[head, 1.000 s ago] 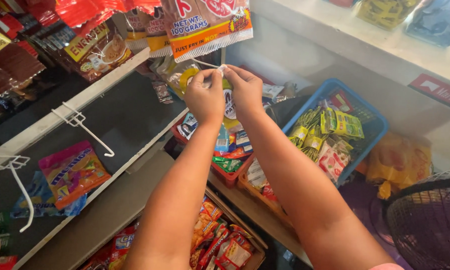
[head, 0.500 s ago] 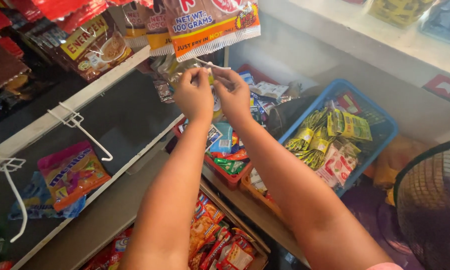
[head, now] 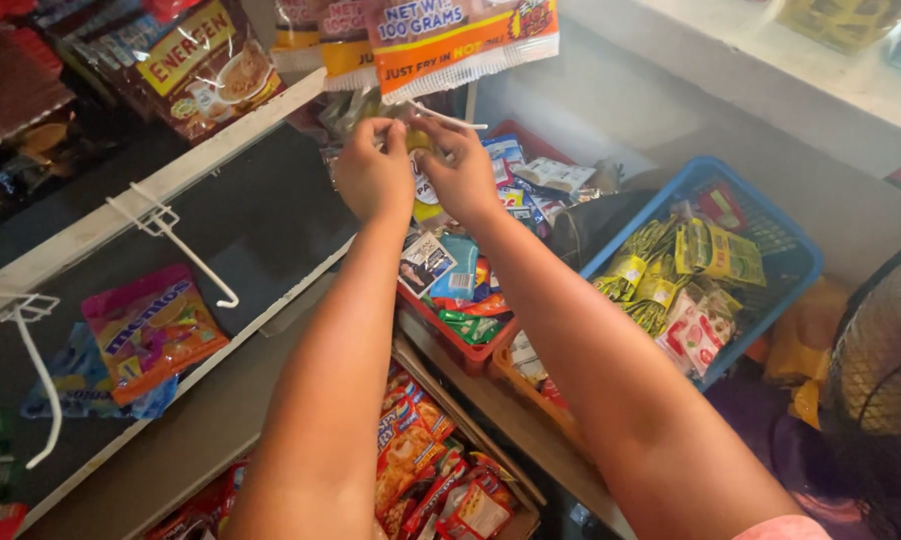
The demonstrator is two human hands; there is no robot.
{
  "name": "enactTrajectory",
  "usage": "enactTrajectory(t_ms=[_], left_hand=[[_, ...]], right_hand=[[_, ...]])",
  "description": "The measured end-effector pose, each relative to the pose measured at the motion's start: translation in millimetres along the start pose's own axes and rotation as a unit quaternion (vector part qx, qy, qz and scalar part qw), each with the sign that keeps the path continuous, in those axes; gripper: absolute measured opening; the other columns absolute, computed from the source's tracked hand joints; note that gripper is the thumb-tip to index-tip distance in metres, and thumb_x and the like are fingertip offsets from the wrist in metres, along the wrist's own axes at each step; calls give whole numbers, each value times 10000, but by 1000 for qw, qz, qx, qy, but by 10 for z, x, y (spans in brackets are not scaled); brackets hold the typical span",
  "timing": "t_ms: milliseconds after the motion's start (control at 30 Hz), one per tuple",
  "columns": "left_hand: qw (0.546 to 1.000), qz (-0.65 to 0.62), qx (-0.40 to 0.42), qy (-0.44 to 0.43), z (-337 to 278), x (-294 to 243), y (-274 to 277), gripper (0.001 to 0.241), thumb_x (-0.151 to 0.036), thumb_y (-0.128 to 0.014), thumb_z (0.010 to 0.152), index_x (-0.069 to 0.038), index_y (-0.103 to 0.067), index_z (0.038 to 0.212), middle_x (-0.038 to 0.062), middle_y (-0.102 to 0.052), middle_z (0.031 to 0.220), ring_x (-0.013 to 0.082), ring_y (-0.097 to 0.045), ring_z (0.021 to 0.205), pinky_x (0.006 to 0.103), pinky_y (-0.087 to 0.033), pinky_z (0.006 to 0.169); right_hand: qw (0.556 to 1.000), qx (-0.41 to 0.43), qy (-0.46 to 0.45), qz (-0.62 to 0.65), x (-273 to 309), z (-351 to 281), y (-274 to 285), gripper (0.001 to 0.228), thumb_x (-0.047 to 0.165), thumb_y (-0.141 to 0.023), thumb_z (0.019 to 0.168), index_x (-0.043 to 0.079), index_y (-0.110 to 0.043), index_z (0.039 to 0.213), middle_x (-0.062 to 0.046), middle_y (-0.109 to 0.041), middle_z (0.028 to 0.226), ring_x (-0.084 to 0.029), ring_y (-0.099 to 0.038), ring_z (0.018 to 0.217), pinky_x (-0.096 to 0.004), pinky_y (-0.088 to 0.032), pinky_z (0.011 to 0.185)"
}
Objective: The recorder is organizing sauce pouches and snack bags on retail shelving and into a cardboard box.
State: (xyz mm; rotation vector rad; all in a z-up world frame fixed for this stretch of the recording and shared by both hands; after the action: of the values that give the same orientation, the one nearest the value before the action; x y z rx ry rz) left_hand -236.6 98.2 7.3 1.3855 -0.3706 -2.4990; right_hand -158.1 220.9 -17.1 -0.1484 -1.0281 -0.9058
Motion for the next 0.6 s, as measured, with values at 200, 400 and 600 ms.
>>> enactTrajectory(t_ms=[200, 400, 600], left_hand=[[998, 46, -30, -42, -104, 116, 94, 186, -266, -769, 882, -134, -732, 1008, 104, -771, 932, 336, -733, 859, 440, -551, 726], [999, -39, 6, 32, -448, 296, 410, 289, -180, -743, 867, -133, -688, 1147, 77, -777, 913, 276, -758, 850, 414, -565, 748], [996, -40, 68, 28, -1269, 827, 1118, 162, -177, -754, 905, -111, -730, 1051, 96, -771, 901, 275, -754, 845, 385, -570, 762]], right_hand=[[999, 15, -1, -29, 183, -100, -32, 507, 108, -770, 863, 149, -682, 1360, -151, -579, 1390, -302, -589, 1298, -374, -464, 1109], [996, -35, 5, -84, 125, -480, -97, 494, 74, -790, 805, 111, -709, 1291, -185, -536, 1388, -350, -567, 1275, -383, -472, 1078], [998, -18, -49, -18, 224, -1312, -210, 393, 29, -738, 848, 108, -746, 1233, -143, -611, 1301, -272, -632, 1180, -341, -535, 1004]])
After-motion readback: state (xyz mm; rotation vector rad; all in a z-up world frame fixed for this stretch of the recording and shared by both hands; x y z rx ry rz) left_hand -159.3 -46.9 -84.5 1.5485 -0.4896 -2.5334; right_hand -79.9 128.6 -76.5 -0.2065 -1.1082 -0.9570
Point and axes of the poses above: each hand's wrist, its own z-axis towards the middle knuckle, its own y-axis out of the back of the hand, x = y × z, the point moved 5 cm from there along z, towards the middle knuckle
